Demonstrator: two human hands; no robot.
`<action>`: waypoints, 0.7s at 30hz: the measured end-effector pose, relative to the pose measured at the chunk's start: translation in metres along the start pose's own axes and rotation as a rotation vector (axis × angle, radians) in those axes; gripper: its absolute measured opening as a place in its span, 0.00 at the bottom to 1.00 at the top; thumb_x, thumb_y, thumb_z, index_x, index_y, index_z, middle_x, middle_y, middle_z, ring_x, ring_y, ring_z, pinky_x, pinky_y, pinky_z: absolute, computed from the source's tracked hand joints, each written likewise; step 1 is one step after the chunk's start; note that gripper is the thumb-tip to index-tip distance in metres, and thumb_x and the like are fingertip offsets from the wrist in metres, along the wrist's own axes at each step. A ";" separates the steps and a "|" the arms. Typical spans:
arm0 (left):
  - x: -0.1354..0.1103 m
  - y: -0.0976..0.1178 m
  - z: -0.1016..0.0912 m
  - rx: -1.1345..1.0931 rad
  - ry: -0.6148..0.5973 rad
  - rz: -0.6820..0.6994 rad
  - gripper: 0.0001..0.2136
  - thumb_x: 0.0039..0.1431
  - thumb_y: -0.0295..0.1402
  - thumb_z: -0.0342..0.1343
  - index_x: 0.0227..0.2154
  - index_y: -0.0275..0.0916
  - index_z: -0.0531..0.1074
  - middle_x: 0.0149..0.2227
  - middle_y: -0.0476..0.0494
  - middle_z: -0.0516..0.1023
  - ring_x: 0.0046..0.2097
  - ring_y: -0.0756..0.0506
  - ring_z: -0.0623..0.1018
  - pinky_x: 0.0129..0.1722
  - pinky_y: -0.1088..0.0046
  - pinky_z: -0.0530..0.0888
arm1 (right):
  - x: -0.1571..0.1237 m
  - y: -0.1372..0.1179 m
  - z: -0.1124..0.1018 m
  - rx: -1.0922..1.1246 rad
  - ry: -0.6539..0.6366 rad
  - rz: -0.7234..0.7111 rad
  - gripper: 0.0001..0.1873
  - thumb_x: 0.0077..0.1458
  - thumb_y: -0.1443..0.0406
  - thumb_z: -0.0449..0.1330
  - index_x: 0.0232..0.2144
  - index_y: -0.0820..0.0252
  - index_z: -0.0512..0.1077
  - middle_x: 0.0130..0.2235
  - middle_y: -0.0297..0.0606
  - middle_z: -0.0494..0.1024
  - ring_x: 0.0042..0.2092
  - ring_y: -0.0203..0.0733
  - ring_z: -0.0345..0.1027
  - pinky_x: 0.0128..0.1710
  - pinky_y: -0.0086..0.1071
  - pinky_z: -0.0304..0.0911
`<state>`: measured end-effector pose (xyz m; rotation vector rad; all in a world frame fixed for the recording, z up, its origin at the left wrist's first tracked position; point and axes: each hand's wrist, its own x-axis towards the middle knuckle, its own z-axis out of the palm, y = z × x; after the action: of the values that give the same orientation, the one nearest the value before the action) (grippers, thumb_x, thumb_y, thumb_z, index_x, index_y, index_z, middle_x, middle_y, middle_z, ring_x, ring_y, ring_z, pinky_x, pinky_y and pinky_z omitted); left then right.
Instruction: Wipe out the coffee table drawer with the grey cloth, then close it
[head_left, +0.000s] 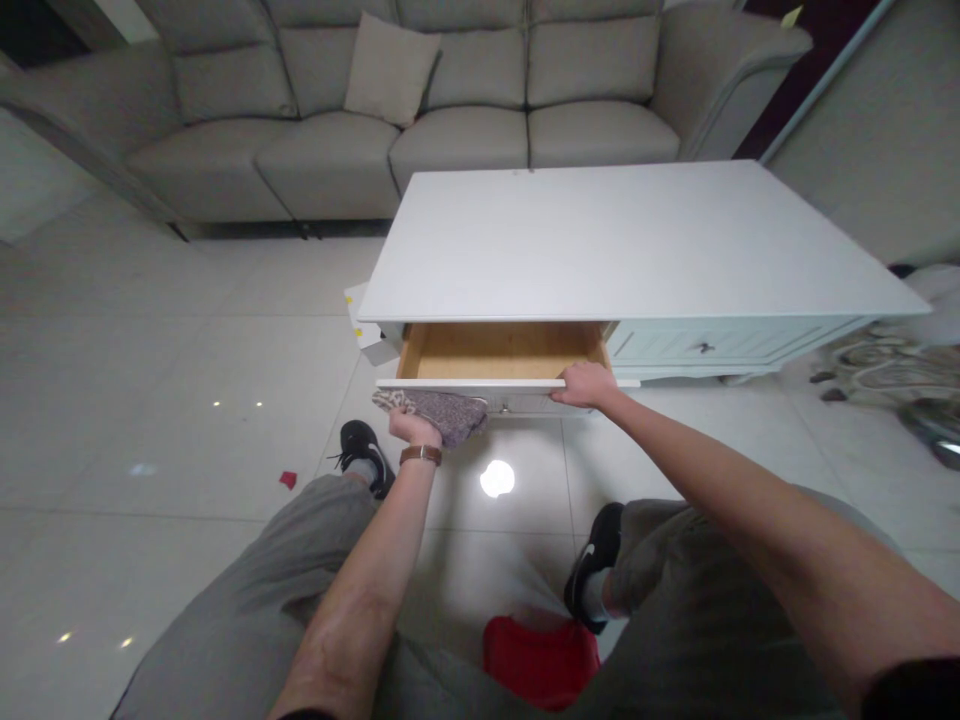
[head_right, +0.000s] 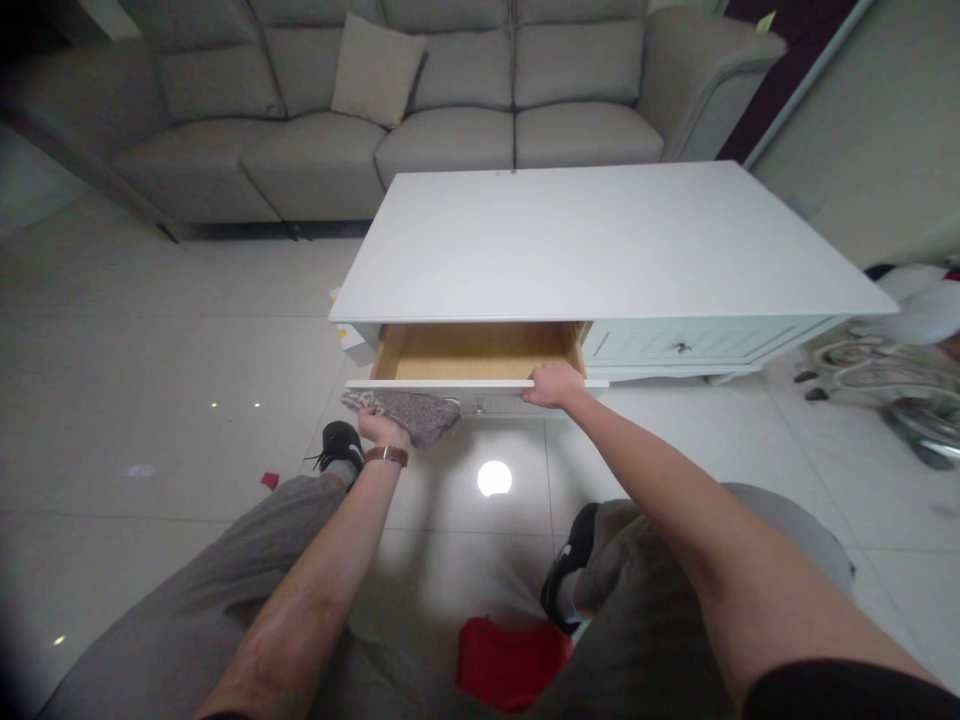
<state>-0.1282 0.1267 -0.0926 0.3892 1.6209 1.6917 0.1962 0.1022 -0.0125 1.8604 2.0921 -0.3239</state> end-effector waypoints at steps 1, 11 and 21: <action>0.003 0.010 0.004 0.004 0.092 0.071 0.07 0.52 0.38 0.46 0.27 0.41 0.64 0.29 0.49 0.67 0.34 0.47 0.72 0.35 0.70 0.72 | 0.000 0.000 0.000 -0.002 -0.001 0.000 0.28 0.58 0.45 0.55 0.48 0.54 0.82 0.46 0.50 0.83 0.49 0.56 0.76 0.46 0.41 0.68; -0.012 0.144 0.020 0.408 -0.171 1.015 0.10 0.57 0.31 0.48 0.37 0.37 0.72 0.34 0.46 0.71 0.40 0.45 0.74 0.47 0.68 0.71 | -0.002 -0.001 -0.002 -0.004 0.004 0.003 0.27 0.57 0.46 0.56 0.48 0.54 0.82 0.45 0.49 0.83 0.47 0.55 0.77 0.44 0.39 0.69; -0.063 0.071 0.026 1.095 -0.926 1.105 0.11 0.61 0.28 0.53 0.43 0.45 0.76 0.41 0.41 0.76 0.50 0.39 0.75 0.66 0.56 0.60 | -0.002 -0.001 -0.001 0.000 -0.006 0.006 0.28 0.57 0.46 0.56 0.49 0.54 0.82 0.46 0.49 0.83 0.47 0.54 0.77 0.45 0.39 0.68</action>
<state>-0.0895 0.1077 -0.0044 2.4930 1.4275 0.6678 0.1954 0.1010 -0.0105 1.8632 2.0827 -0.3273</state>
